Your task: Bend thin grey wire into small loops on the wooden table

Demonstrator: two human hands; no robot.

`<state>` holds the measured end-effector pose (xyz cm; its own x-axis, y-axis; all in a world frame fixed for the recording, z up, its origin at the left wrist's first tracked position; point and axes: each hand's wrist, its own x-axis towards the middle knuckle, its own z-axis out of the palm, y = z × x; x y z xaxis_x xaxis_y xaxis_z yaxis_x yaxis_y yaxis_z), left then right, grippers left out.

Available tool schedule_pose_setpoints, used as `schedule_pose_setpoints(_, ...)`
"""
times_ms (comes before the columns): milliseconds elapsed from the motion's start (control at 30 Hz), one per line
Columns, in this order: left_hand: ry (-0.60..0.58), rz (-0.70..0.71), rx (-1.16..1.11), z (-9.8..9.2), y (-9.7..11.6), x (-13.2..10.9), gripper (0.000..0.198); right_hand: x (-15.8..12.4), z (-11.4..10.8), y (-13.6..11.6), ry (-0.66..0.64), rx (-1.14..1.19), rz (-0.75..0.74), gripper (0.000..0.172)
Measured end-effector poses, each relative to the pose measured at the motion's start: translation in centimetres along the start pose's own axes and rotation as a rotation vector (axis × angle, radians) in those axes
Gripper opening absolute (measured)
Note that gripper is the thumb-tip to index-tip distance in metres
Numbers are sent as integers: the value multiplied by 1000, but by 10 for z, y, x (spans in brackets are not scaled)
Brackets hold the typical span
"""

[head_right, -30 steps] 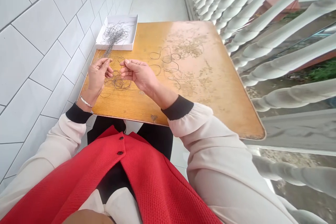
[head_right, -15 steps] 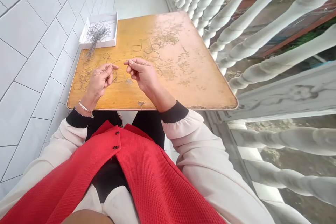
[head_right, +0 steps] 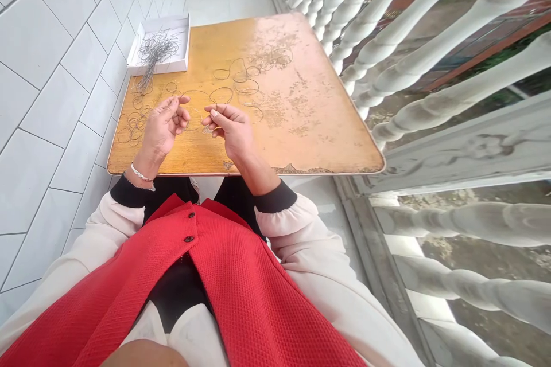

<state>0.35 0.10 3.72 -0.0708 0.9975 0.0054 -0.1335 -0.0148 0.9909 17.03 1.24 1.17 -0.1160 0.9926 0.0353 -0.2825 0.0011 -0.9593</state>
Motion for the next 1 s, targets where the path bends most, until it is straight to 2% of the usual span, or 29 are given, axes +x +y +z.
schedule_pose_setpoints(200, -36, -74, -123, 3, -19, -12, 22, -6, -3, 12, 50, 79, 64, 20)
schedule_pose_setpoints(333, 7, -180, -218, 13, -26, -11, 22, -11, -1, 22, 67, 119, 81, 19)
schedule_pose_setpoints(467, 61, -204, -292, 21, -31, -11, 21, -13, -1, 31, 57, 181, 36, 19)
schedule_pose_setpoints(600, 50, -160, -155, 17, -34, -11, 24, -13, -9, 35, 84, 183, 33, 24)
schedule_pose_setpoints(733, 41, -89, 62, 11, -34, -8, 17, -15, -14, 29, 93, 126, 74, 23)
schedule_pose_setpoints(900, -19, -109, 83, 16, -32, -5, 18, -17, -8, 24, 105, 84, 95, 13)
schedule_pose_setpoints(1000, -52, -137, 103, 17, -25, -1, 24, -13, -13, 18, 121, -10, 95, 12)
